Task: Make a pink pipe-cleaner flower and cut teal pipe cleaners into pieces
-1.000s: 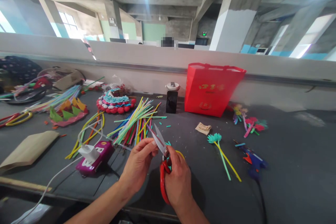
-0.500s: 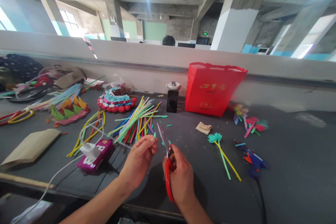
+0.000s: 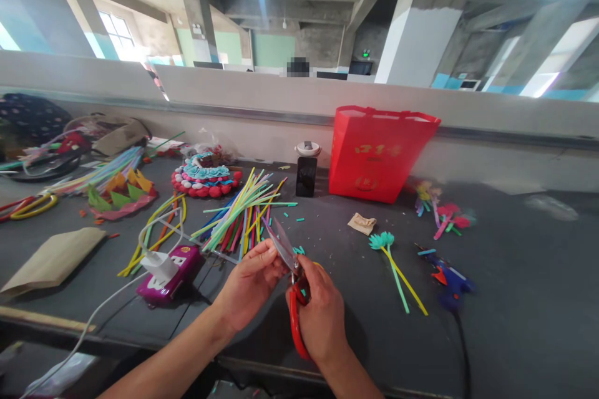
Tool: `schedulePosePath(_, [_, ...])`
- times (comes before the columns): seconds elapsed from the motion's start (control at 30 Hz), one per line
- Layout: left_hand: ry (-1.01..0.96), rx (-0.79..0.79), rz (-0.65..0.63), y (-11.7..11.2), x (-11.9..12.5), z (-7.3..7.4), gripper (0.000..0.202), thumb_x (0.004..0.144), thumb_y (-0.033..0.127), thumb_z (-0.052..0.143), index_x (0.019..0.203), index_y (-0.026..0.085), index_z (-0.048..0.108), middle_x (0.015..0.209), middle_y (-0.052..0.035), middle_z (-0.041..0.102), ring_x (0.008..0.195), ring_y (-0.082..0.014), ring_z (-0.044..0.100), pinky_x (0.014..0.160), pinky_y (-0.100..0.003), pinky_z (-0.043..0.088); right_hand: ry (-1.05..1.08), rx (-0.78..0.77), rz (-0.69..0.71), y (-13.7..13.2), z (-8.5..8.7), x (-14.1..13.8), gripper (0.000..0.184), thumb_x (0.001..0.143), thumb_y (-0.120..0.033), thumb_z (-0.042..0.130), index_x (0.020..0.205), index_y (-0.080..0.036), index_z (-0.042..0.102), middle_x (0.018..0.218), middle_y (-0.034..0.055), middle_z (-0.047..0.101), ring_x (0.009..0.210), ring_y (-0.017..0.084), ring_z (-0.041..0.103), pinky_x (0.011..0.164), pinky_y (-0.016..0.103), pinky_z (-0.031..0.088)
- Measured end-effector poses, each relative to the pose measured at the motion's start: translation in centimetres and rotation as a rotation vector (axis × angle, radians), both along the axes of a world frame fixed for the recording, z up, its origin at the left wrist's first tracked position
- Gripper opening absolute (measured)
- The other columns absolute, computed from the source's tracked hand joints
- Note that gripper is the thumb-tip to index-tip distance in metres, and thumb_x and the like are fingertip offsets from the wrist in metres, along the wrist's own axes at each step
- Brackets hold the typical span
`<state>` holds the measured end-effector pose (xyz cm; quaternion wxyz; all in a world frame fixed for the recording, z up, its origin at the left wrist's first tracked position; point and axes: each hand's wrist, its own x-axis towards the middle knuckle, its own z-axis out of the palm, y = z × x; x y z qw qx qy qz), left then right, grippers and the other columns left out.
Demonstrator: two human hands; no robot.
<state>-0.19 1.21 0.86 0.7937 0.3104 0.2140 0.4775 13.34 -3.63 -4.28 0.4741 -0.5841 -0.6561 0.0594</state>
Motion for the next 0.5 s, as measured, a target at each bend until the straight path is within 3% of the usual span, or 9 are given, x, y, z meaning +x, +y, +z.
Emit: schedulePosePath(0.5, [0.021,0.029,0.004,-0.03,0.02,-0.12,0.013,0.08,0.025,0.07,0.075,0.016,0.063,0.065,0.0014,0.051,0.063,-0.01,0.046,0.066,-0.023,0.037,0.053,0.046,-0.02,-0.38,-0.55,-0.56,0.04,0.084,-0.018,0.052,0.123,-0.017,0.061,0.099,0.0076,0.075,0.081,0.019,0.073,0.073,0.028,0.059])
